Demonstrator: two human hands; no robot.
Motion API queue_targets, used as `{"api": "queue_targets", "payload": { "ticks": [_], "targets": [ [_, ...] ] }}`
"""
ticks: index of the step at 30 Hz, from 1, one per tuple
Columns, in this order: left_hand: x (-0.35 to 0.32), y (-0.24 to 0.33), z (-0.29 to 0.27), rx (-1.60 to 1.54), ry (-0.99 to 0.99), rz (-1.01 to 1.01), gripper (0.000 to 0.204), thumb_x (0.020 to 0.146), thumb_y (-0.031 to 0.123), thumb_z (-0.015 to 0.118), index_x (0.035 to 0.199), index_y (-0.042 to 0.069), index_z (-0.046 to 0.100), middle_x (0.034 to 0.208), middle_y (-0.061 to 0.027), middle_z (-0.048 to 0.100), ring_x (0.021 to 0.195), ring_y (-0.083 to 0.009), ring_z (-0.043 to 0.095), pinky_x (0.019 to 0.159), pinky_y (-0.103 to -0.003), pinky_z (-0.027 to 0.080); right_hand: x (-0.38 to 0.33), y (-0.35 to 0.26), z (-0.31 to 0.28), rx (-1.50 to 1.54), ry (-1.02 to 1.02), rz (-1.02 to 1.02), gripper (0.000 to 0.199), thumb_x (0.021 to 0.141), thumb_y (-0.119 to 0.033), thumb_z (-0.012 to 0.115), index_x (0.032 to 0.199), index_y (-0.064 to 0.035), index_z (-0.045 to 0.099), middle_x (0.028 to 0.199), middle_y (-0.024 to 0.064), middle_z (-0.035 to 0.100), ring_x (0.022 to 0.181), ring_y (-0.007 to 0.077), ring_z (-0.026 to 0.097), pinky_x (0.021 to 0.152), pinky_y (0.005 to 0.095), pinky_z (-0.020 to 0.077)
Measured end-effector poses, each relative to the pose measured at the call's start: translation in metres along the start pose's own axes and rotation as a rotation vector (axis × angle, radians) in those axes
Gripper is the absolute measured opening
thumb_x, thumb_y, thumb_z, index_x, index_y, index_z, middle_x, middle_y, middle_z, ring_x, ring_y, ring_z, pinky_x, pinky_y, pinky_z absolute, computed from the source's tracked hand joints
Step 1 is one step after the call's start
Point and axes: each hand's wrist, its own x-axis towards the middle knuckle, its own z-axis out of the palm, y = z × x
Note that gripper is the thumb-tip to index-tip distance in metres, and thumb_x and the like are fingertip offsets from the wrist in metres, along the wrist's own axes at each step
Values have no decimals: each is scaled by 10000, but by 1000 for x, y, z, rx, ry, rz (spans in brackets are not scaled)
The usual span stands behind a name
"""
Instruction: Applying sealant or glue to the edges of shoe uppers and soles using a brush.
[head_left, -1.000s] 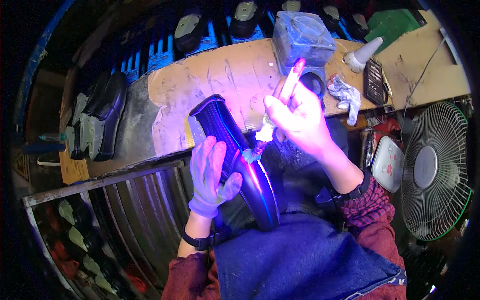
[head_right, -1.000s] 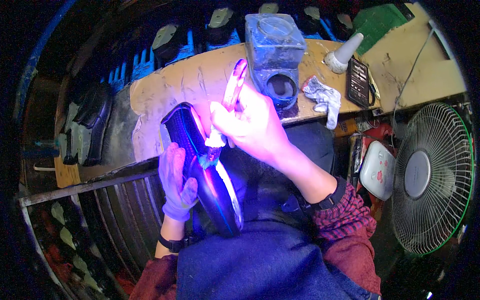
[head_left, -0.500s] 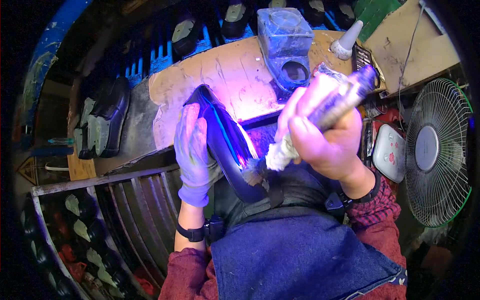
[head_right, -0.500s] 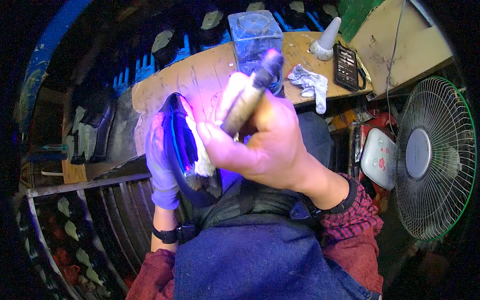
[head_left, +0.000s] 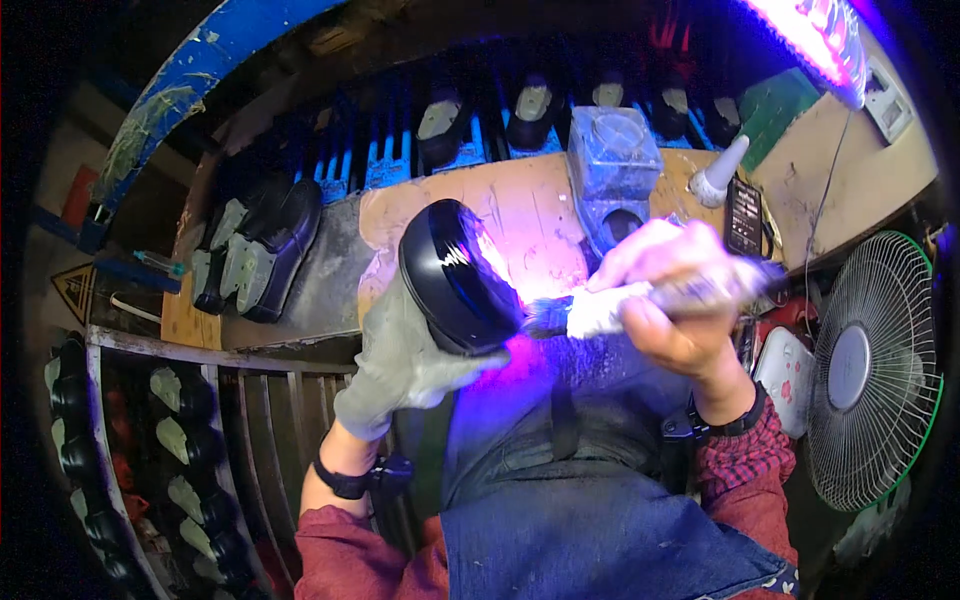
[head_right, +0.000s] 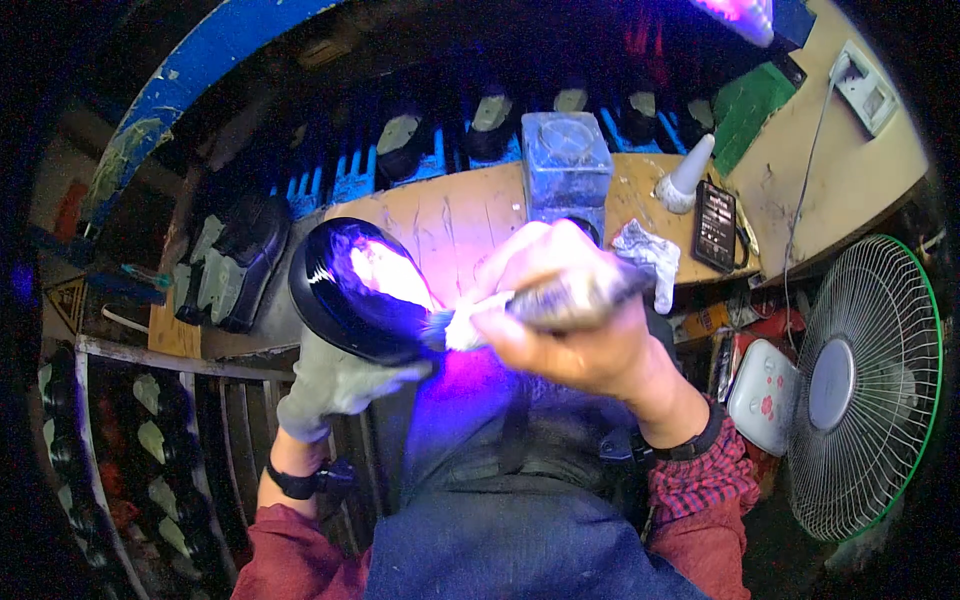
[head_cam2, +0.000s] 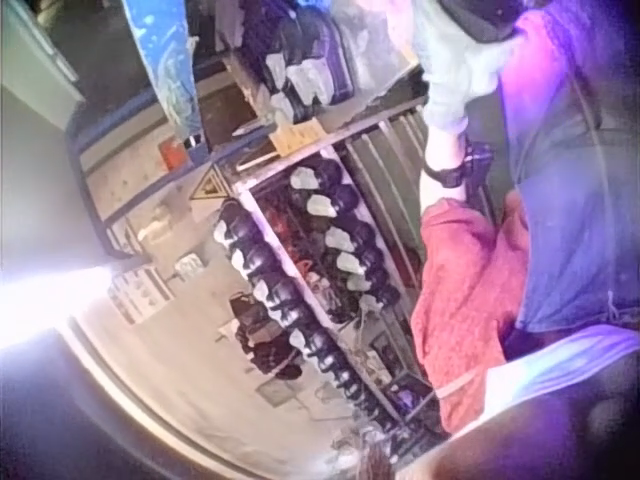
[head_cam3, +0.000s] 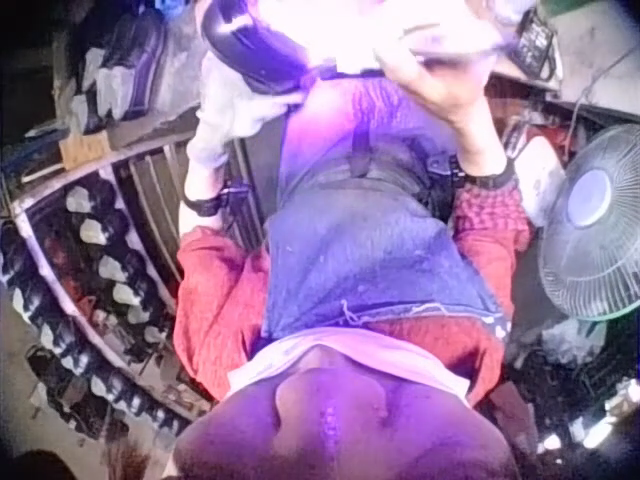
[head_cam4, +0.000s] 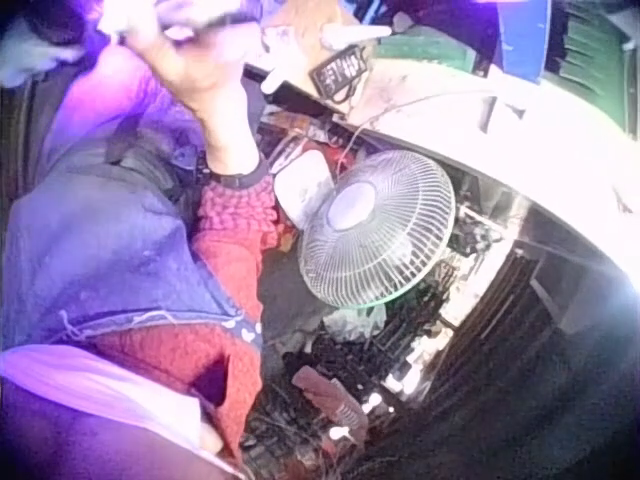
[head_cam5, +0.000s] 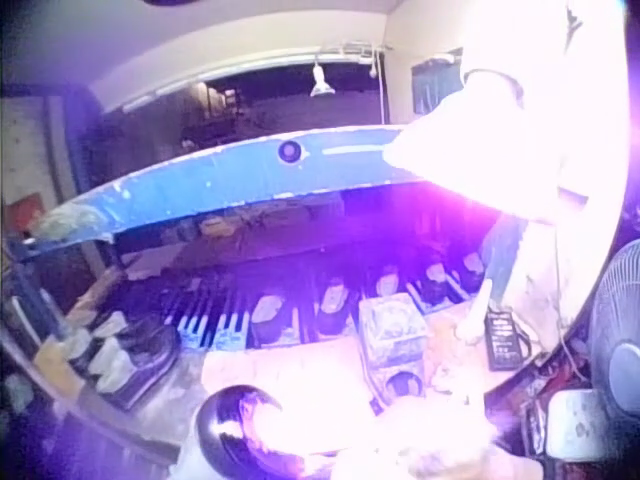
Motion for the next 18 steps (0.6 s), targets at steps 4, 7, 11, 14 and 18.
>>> {"api": "queue_targets", "payload": {
  "ticks": [4, 7, 11, 14, 18],
  "targets": [
    [-10, -1, 5, -381, -147, -74, 899, 506, 212, 882, 1258, 48, 417, 1081, -69, 565, 971, -187, 561, 855, -324, 462, 2, 6, 0, 223, 246, 443, 101, 900, -100, 546, 908, -45, 461, 760, 49, 571, 615, 104, 568, 548, 238, 468],
    [-12, 11, 6, -197, -340, -129, 912, 520, 198, 876, 1284, 49, 401, 1072, -71, 569, 957, -186, 565, 860, -321, 462, 33, 12, 11, 247, 347, 126, 128, 892, -95, 580, 918, -37, 469, 767, 62, 576, 608, 105, 577, 535, 226, 465],
    [-10, 3, 9, -337, -384, -196, 901, 540, 170, 860, 1305, 50, 399, 1068, -58, 572, 965, -168, 556, 876, -314, 451, 43, 27, 18, 220, 261, 109, 164, 834, -40, 653, 909, -16, 510, 768, 60, 579, 620, 118, 599, 537, 231, 469],
    [-3, 1, 7, -312, -417, -168, 868, 558, 169, 847, 1300, 48, 414, 1066, -42, 572, 961, -153, 554, 872, -310, 451, 32, 33, 10, 9, 100, 59, 148, 832, -23, 586, 911, -46, 463, 817, 79, 574, 711, 124, 556, 655, 257, 451],
    [3, -7, 8, -403, -399, -161, 804, 584, 157, 829, 1277, 38, 438, 1054, -24, 581, 967, -146, 547, 874, -312, 445, 12, 45, 14, -23, 194, -3, 92, 749, -29, 704, 764, -19, 613, 791, 82, 591, 706, 185, 589, 609, 302, 460]
  ]
}}
